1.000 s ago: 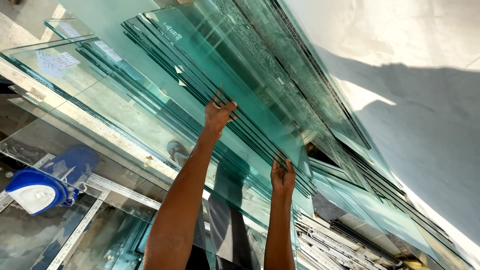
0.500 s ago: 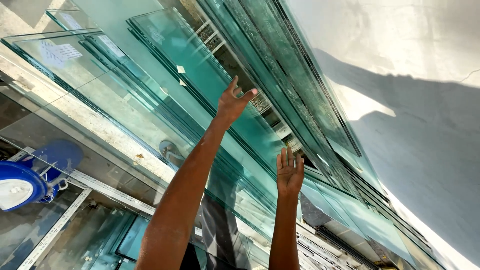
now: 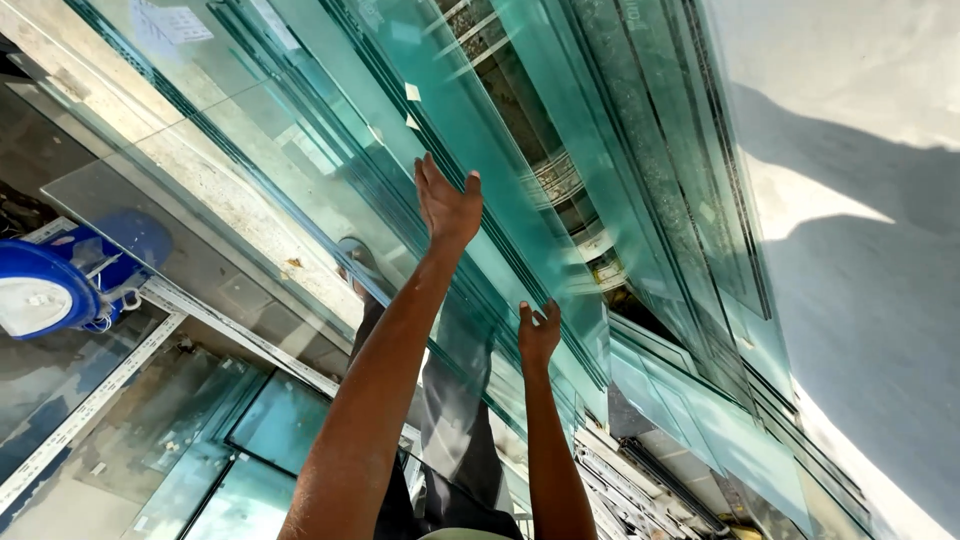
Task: Organizing and flipping through large glass sheets in a workshop environment.
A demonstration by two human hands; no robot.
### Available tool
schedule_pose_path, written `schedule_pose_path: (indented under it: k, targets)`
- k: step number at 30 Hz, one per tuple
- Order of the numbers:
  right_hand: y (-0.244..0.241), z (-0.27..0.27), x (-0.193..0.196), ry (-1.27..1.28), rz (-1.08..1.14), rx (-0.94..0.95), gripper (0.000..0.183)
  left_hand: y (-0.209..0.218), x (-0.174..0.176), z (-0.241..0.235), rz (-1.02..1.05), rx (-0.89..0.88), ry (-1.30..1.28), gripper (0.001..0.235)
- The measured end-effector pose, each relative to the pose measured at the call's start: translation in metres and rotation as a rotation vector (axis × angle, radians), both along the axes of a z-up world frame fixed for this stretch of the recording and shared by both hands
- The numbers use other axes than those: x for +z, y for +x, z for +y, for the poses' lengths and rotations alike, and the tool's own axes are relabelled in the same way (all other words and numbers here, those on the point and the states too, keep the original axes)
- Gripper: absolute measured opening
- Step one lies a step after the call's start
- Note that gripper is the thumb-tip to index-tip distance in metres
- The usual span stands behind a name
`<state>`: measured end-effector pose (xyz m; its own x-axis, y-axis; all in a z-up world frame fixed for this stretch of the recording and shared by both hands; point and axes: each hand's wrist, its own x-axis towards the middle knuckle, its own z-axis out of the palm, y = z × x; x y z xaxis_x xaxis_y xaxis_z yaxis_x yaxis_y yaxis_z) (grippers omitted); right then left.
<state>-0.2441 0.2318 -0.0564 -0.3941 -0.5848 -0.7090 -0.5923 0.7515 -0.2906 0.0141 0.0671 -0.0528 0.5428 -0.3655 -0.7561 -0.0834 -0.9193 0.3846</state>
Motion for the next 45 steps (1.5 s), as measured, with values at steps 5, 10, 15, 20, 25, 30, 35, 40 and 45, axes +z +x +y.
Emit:
schedule_pose_path:
  k: [5,10,15,20,25,30,35,40,45]
  targets:
    - [0.011,-0.015,-0.006,-0.217,-0.163,0.405,0.075,-0.012,0.009,0.008,-0.158,0.051,-0.158,0.089]
    - [0.016,-0.029,0.018,-0.305,-0.137,0.595,0.07,-0.034,0.036,0.013,-0.195,0.137,-0.167,0.092]
    - [0.021,-0.04,0.022,-0.374,-0.197,0.698,0.058,-0.03,0.035,0.009,-0.108,0.191,-0.118,0.097]
    - [0.022,-0.036,0.018,-0.407,-0.203,0.718,0.057,-0.02,0.033,0.002,-0.04,0.17,-0.079,0.092]
    - [0.026,-0.04,0.025,-0.464,-0.247,0.725,0.055,0.008,0.134,-0.022,0.13,-0.231,-0.258,0.076]
    - [0.004,-0.019,-0.002,-0.461,-0.187,0.731,0.057,0.077,0.258,-0.015,-0.161,-0.814,-0.455,0.063]
    - [0.008,-0.025,-0.027,-0.413,-0.133,0.657,0.062,0.124,0.265,0.034,-0.455,-0.761,-0.374,0.057]
    - [0.013,-0.053,-0.052,-0.38,-0.093,0.746,0.072,0.123,0.268,0.049,-0.468,-0.668,-0.379,0.053]
    - [0.009,-0.059,-0.076,-0.348,-0.101,0.886,0.067,0.128,0.268,0.038,-0.407,-0.547,-0.442,0.048]
